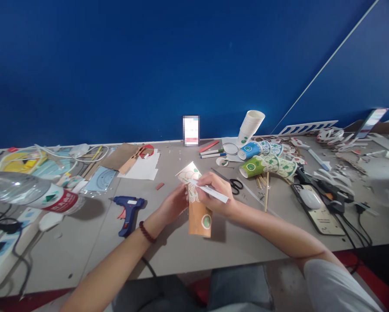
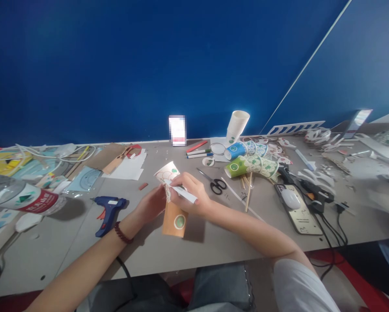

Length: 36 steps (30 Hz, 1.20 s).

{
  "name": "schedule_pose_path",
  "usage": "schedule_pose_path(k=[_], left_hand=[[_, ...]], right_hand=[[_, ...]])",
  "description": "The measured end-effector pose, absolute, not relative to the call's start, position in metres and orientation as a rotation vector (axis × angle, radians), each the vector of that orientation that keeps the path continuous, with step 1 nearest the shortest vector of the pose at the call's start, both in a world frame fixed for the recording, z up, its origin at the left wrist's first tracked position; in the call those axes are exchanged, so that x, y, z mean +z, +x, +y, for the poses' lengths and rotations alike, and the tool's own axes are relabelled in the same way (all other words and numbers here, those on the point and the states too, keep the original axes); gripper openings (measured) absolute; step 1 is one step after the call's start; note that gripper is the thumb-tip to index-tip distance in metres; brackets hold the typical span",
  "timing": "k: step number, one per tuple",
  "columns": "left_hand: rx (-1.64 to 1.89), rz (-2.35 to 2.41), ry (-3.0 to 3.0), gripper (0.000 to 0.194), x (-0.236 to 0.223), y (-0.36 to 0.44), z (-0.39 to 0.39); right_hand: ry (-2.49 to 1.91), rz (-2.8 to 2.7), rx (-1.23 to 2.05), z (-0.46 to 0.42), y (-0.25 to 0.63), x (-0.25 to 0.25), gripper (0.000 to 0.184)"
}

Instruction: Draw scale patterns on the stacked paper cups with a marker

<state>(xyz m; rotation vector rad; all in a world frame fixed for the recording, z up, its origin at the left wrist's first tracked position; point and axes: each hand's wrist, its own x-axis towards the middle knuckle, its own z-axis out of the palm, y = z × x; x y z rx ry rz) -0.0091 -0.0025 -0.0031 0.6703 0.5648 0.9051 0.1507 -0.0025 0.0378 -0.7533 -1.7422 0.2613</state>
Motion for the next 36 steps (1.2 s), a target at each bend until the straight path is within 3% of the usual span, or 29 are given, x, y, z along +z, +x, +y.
schedule_pose_path(k=[13,36], left_hand=[[0.899,0.581,0.780,0.040,0.006,-0.008,-0.005],[0.959,0.534,0.808,0.035,0.007,-0.007,-0.004]], right_hand=[[-0.715,-1.734,0.239,-0.003,0.154,0.041,0.015],[-0.725,-1.770,0.241,0.000,0.157,0.040,0.017]])
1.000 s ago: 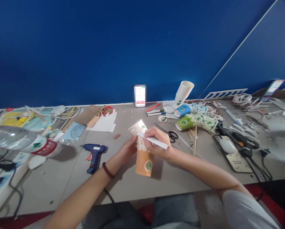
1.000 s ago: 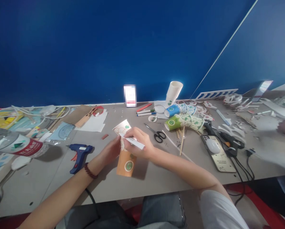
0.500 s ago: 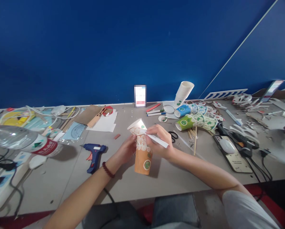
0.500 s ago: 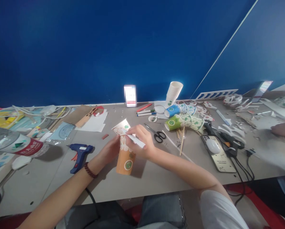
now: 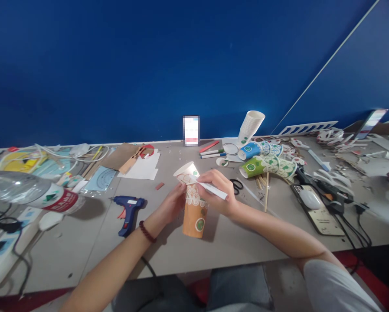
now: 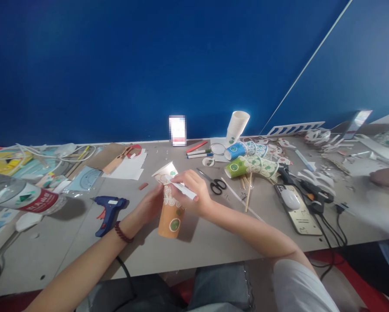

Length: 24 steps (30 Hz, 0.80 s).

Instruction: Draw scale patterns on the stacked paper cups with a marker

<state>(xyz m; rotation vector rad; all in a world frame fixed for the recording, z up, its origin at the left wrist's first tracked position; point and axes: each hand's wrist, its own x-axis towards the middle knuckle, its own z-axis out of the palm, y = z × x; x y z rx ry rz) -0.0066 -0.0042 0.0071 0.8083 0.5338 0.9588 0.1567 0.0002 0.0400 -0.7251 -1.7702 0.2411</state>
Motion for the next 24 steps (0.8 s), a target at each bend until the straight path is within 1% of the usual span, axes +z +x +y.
schedule_pose_path(k=[10,24], left_hand=[[0.963,0.545,0.827,0.031,0.0064,-0.0072,-0.0050],[0.953,0.555,0.837,0.035,0.0048,-0.0075,-0.0052]], right_hand=[[-0.711,-1.781,0.222,0.0009,0.1568,0.0400,0.017],[-0.720,-1.779,0.226,0.0019,0.1590,0.0358,0.019]])
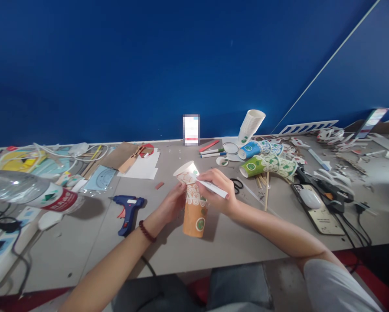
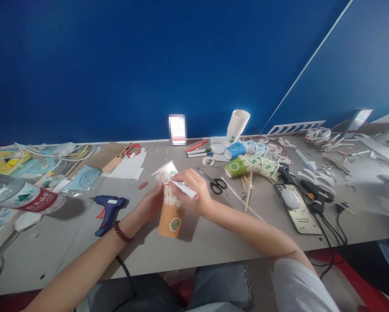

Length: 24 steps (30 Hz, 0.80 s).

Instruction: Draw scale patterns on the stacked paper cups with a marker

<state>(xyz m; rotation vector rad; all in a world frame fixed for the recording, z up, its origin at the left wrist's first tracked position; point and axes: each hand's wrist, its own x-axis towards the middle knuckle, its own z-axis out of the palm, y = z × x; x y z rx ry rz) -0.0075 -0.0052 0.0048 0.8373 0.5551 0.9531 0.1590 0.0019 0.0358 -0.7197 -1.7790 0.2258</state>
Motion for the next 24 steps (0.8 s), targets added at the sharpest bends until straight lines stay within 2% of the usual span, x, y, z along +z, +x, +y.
schedule_pose_path(k=[11,24], left_hand=[[0.962,0.556,0.824,0.032,-0.0006,-0.0079,-0.0031],[0.938,0.555,0.832,0.039,0.0032,-0.0088,-0.0050]], right_hand=[[-0.748,-1.759,0.226,0.0014,0.1585,0.0388,0.018],[-0.851,-1.711,0.246,0.0023,0.1597,0.0334,0.013]])
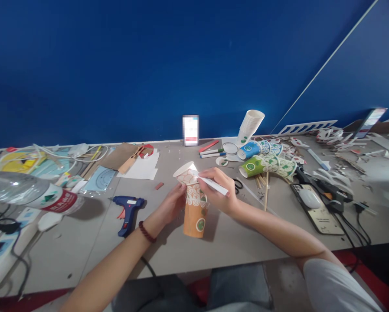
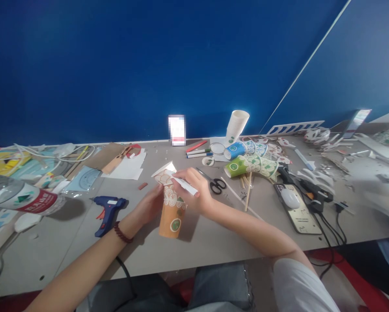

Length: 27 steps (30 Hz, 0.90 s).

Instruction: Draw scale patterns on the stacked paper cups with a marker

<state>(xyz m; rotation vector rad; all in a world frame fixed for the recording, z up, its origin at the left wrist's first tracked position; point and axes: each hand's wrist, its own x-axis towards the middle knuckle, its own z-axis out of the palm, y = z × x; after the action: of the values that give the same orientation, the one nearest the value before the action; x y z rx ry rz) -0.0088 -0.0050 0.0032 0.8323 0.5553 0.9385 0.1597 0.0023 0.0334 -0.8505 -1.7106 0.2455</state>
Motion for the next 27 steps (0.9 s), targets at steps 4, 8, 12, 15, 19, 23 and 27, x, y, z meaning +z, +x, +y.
schedule_pose_path(k=[4,8,12,15,19,23,27], left_hand=[[0.938,0.562,0.827,0.040,0.0024,-0.0087,-0.0046],[0.940,0.560,0.836,0.039,-0.0011,-0.0081,-0.0040],[0.951,0.560,0.838,0.040,-0.0039,-0.0080,-0.0034],[0.957,0.565,0.824,0.039,-0.0045,-0.0087,-0.0032],[0.957,0.577,0.817,0.038,-0.0030,-0.0095,-0.0037],[0.956,0.588,0.822,0.037,-0.0013,-0.0090,-0.0043],[0.965,0.592,0.809,0.036,-0.0007,-0.0082,-0.0045]], right_hand=[[-0.856,-1.704,0.256,0.0034,0.1599,0.0318,0.012],[-0.865,-1.699,0.255,0.0048,0.1598,0.0312,0.012],[-0.870,-1.699,0.232,0.0056,0.1600,0.0308,0.011],[-0.854,-1.700,0.249,0.0056,0.1607,0.0310,0.011],[-0.851,-1.704,0.284,0.0054,0.1613,0.0330,0.010],[-0.837,-1.707,0.276,0.0055,0.1610,0.0361,0.011],[-0.829,-1.714,0.296,0.0055,0.1614,0.0375,0.012]])
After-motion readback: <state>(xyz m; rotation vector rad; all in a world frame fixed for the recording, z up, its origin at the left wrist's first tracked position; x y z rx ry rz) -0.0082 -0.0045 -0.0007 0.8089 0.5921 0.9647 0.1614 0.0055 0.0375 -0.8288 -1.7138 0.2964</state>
